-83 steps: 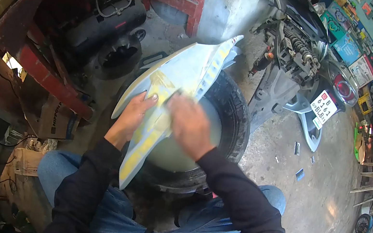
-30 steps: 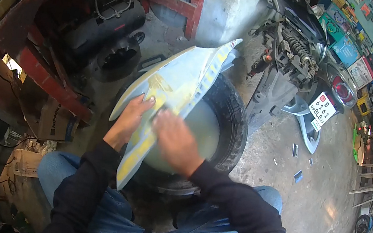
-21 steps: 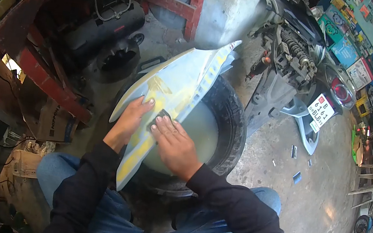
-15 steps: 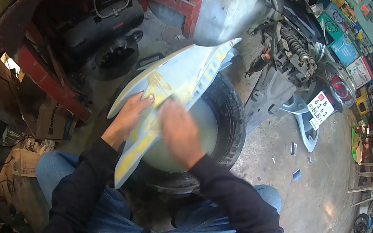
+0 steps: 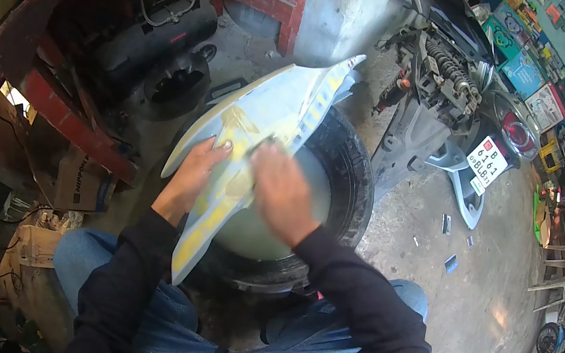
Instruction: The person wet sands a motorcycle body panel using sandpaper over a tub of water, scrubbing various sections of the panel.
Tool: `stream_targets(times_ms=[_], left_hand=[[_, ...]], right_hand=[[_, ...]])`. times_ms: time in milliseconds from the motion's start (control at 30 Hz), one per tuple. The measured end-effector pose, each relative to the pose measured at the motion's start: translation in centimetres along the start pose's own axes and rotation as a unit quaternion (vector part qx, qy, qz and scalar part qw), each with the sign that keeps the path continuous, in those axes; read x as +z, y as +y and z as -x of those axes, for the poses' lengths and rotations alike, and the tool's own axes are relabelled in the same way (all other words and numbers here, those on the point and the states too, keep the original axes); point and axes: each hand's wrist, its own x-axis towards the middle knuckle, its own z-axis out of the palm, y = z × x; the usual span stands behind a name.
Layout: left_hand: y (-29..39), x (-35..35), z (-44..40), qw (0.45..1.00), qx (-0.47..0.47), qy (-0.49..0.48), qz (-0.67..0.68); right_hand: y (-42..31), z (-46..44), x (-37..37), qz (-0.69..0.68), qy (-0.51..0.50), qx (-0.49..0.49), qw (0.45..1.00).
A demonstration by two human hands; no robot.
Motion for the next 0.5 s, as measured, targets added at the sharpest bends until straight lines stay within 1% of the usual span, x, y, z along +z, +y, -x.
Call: stream_targets(times_ms=[33,67,100,133,200,233,267,333,367,400,433,467,500], left_hand=[[0.0,-0.1,-0.1,1.0,0.004,-0.001,-0.001],[-0.5,-0.3,-0.3,0.999,0.01,0.018,-0.026],[-0.8,-0.4,-0.4,0.998,0.014,0.039,-0.049],[-0.9,-0.3,-0.3,0.998,0.01,0.041,-0.048],[-0.6,0.1,-0.1,1.0,-0.019,0.014,-0.007],[-0.7,0.1,0.1,1.0,-0.021,0.013,-0.008],[-0.6,0.0,0.0,1.0,-0.003,0.014,-0.015],[-0.2,0.0,-0.3,0.999,0.02,0.012,-0.023],[-0.1,0.0,-0.3,1.0,0.01,0.019,-0.022],[-0.2,0.0,-0.1,0.999,-0.005,0.027,-0.022],[-0.2,0.0,0.0,0.999,-0.009,0.028,-0.02],[0.1,0.3,0.1,1.0,-0.019,0.02,-0.004],[0.4,0.5,0.2,0.999,-0.03,0.009,0.01]], right_hand=[[-2.0,2.1,-0.3,-0.038,-0.009,-0.038,0.999],[-2.9,3.0,-0.5,-0.076,-0.018,-0.078,0.994],[-1.9,2.0,-0.4,-0.075,-0.018,-0.082,0.994],[-0.3,0.5,-0.3,-0.053,-0.016,-0.052,0.997],[2.0,-1.5,-0.3,-0.006,-0.012,0.01,1.0],[1.7,-1.6,-0.4,0.015,-0.013,0.011,1.0],[0.6,-0.7,-0.5,0.018,-0.009,0.011,1.0],[-2.0,2.2,-0.6,-0.026,-0.01,-0.069,0.997],[-1.2,2.1,-0.4,-0.033,-0.007,-0.093,0.995],[0.1,0.9,-0.5,-0.033,-0.009,-0.092,0.995],[2.0,-1.0,-0.5,-0.001,-0.015,-0.059,0.998],[3.0,-2.0,-0.5,0.031,-0.021,-0.027,0.999],[2.7,-1.6,-0.2,0.053,-0.027,-0.027,0.998]])
